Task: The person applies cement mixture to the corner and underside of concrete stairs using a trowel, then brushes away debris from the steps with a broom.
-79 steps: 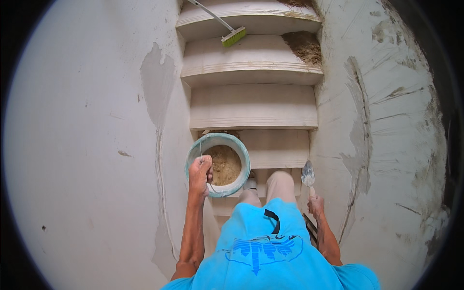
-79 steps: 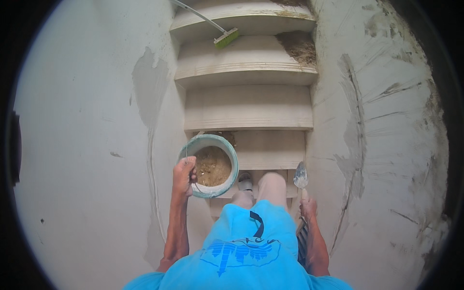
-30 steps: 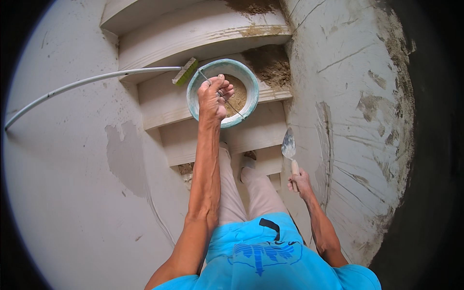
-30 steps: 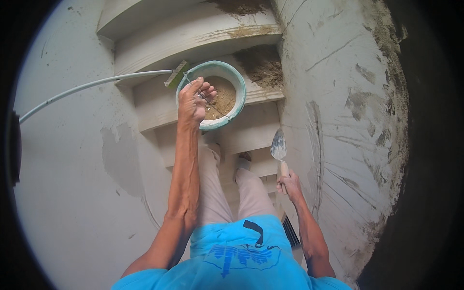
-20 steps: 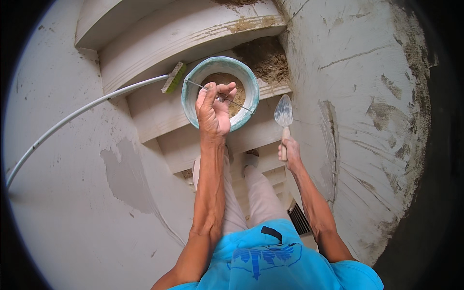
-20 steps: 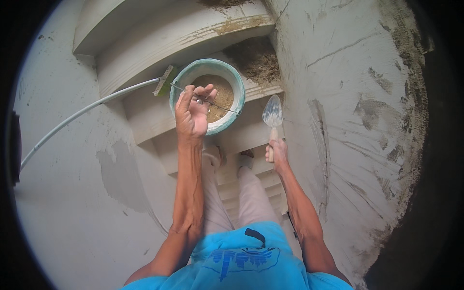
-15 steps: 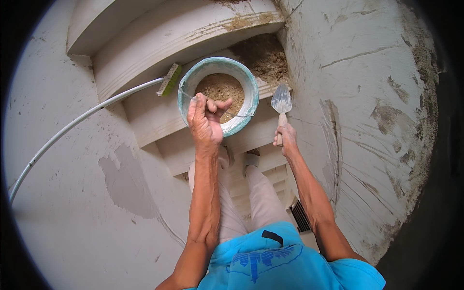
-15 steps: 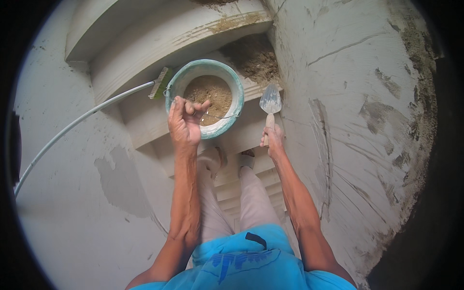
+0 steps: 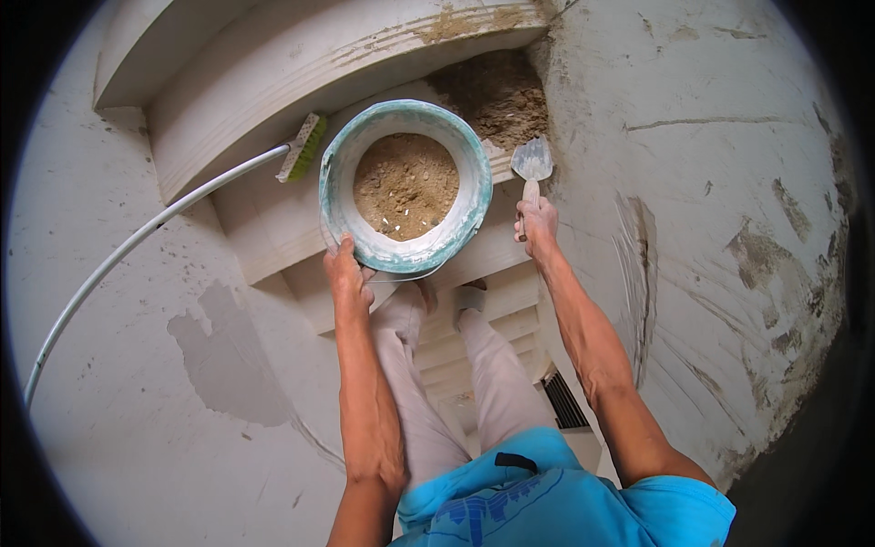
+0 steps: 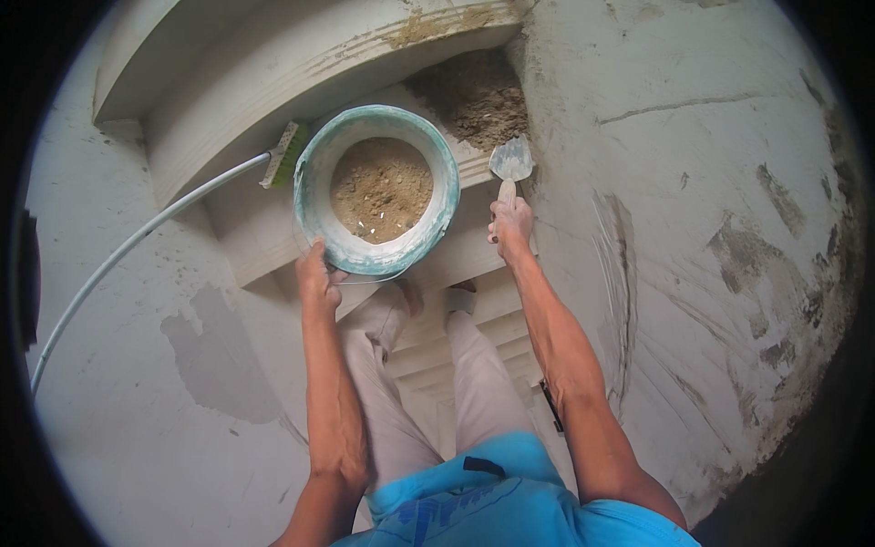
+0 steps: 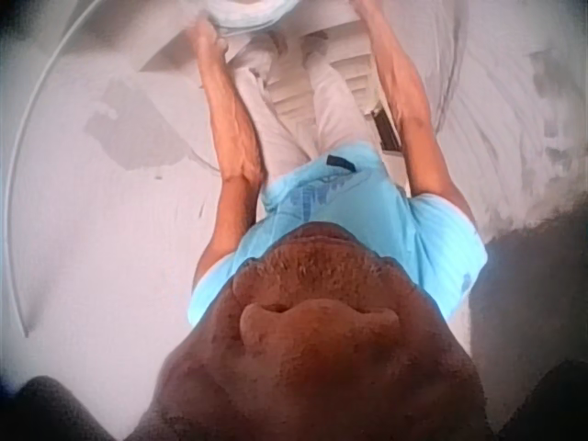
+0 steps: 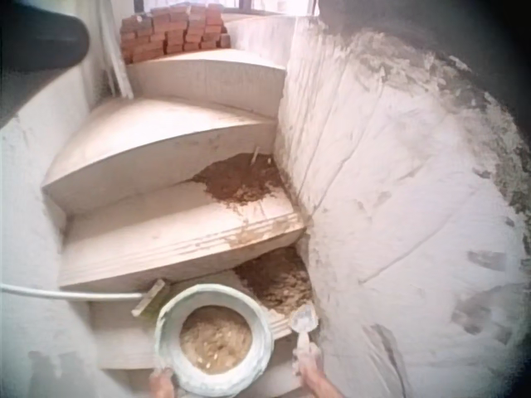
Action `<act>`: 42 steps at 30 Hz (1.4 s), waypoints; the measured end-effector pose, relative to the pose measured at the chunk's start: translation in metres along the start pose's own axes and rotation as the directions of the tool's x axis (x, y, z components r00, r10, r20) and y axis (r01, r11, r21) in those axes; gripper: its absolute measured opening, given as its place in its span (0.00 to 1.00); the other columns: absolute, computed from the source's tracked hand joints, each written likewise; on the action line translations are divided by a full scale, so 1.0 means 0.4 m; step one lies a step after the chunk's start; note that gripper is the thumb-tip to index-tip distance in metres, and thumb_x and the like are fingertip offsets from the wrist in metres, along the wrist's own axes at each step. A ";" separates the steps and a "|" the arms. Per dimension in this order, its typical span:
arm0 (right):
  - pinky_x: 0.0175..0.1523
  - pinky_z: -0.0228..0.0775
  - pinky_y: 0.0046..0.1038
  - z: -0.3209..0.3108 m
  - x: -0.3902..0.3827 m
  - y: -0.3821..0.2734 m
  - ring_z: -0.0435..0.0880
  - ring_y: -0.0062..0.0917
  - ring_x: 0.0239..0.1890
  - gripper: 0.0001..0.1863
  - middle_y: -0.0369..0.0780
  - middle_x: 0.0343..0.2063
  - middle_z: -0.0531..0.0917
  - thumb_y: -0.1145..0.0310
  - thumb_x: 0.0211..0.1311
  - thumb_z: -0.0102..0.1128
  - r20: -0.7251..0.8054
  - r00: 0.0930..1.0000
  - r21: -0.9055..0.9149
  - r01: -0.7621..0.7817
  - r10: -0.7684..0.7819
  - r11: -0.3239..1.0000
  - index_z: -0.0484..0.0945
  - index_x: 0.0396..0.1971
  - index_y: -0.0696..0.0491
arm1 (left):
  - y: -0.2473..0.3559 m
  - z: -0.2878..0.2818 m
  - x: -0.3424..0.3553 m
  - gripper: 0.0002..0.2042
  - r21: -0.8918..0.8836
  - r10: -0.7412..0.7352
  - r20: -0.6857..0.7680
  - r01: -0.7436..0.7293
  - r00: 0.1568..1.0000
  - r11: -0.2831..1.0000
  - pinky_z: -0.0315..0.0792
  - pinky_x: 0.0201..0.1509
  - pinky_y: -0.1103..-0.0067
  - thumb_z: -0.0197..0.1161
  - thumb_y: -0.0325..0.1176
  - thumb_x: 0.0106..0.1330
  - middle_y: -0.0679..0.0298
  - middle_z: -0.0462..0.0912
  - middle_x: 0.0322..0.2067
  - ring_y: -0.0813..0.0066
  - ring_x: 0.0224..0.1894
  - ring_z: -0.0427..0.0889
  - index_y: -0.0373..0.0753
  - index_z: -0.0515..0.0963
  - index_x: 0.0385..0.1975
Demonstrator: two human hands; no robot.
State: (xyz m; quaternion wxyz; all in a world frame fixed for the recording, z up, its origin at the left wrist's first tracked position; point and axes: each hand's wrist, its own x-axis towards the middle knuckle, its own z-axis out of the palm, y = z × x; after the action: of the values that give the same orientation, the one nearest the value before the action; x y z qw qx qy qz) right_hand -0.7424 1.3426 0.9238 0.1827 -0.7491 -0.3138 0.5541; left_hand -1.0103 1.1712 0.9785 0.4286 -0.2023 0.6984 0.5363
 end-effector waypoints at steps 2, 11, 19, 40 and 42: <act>0.12 0.63 0.25 0.016 0.030 -0.024 0.71 0.20 0.13 0.07 0.37 0.19 0.73 0.74 0.53 0.57 0.043 0.998 -0.009 0.048 -0.047 0.999 0.72 0.31 0.57 | 0.001 0.002 -0.001 0.21 0.039 0.014 -0.006 -0.014 1.000 0.999 0.84 0.38 0.61 0.55 0.37 0.71 0.52 0.78 0.47 0.57 0.45 0.83 0.30 0.67 0.59; 0.11 0.63 0.24 0.064 0.179 -0.107 0.72 0.19 0.12 0.06 0.36 0.18 0.74 0.74 0.53 0.59 0.134 0.975 0.048 0.175 -0.180 0.983 0.74 0.30 0.58 | 0.007 0.000 -0.005 0.23 0.046 0.029 0.021 -0.030 0.999 0.998 0.85 0.34 0.65 0.55 0.37 0.70 0.51 0.75 0.52 0.58 0.44 0.83 0.31 0.65 0.61; 0.12 0.62 0.23 0.008 0.137 -0.090 0.72 0.17 0.12 0.09 0.35 0.18 0.75 0.75 0.50 0.58 0.215 0.960 0.133 0.156 -0.182 0.979 0.76 0.34 0.58 | 0.011 -0.006 -0.006 0.24 0.101 0.021 0.004 -0.021 1.000 0.995 0.84 0.37 0.63 0.58 0.39 0.69 0.52 0.75 0.51 0.59 0.46 0.82 0.32 0.67 0.59; 0.31 0.74 0.28 -0.111 -0.253 -0.176 0.81 0.29 0.25 0.28 0.42 0.27 0.82 0.74 0.46 0.61 0.432 0.701 -0.274 0.701 -0.567 0.658 0.77 0.54 0.57 | 0.029 0.017 -0.002 0.19 0.093 0.019 -0.023 -0.017 1.000 0.995 0.83 0.28 0.68 0.56 0.35 0.68 0.54 0.78 0.45 0.63 0.38 0.84 0.32 0.71 0.55; 0.38 0.76 0.31 -0.078 -0.278 -0.158 0.84 0.35 0.30 0.29 0.46 0.31 0.83 0.75 0.45 0.62 0.474 0.594 -0.360 0.805 -0.650 0.472 0.77 0.54 0.56 | 0.028 0.005 0.009 0.19 0.140 0.021 -0.029 -0.016 0.999 0.990 0.82 0.27 0.69 0.56 0.33 0.67 0.56 0.79 0.41 0.65 0.35 0.83 0.31 0.72 0.54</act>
State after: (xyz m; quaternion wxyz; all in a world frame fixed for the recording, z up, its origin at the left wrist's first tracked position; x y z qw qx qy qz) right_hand -0.7509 1.3164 1.0527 0.1385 -0.4753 -0.7688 0.4049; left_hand -1.0197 1.1773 0.9820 0.4259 -0.1734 0.7426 0.4869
